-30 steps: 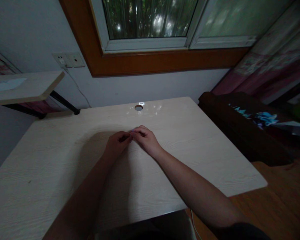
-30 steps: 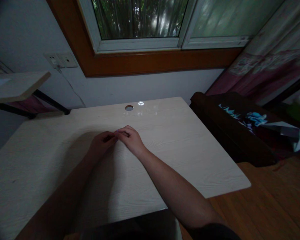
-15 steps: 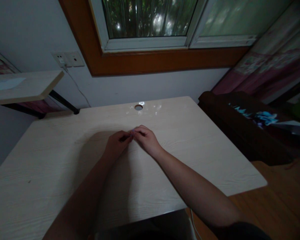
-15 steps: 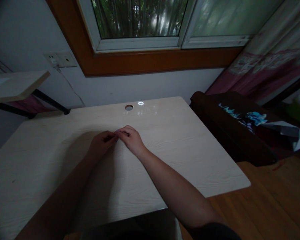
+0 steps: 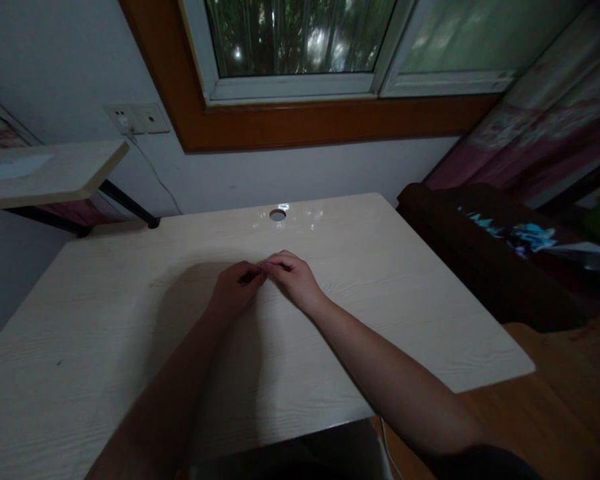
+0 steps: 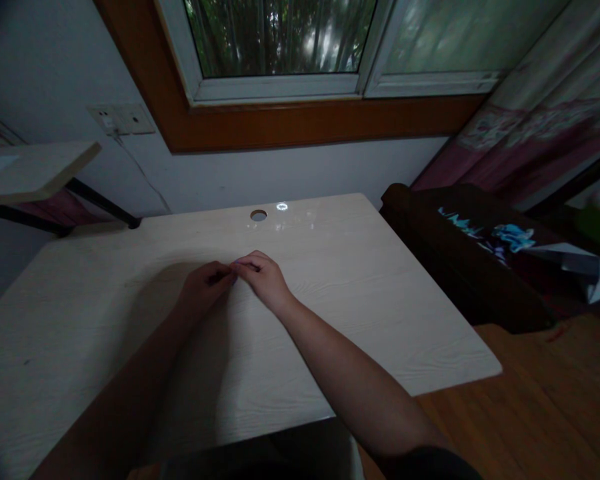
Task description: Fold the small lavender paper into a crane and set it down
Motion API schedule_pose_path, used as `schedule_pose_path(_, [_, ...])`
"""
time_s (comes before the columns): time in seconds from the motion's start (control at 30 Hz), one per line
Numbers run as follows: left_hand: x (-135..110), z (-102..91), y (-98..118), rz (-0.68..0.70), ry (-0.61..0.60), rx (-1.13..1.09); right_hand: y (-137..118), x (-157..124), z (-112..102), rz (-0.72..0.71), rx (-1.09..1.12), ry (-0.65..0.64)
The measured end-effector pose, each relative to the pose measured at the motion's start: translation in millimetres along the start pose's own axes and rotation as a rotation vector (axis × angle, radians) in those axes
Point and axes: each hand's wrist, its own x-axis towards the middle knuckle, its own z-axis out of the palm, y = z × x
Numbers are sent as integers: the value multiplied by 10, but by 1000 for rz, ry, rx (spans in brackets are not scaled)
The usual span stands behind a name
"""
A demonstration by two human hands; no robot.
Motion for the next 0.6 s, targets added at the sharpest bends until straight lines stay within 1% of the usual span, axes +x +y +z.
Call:
schedule_pose_path(0.3, [3, -18, 29, -45, -10, -21, -44, 3, -11, 10, 8, -22])
schedule_pose_path(0.6, [6, 2, -42, -84, -30, -75, -32, 4, -23, 5, -14, -11])
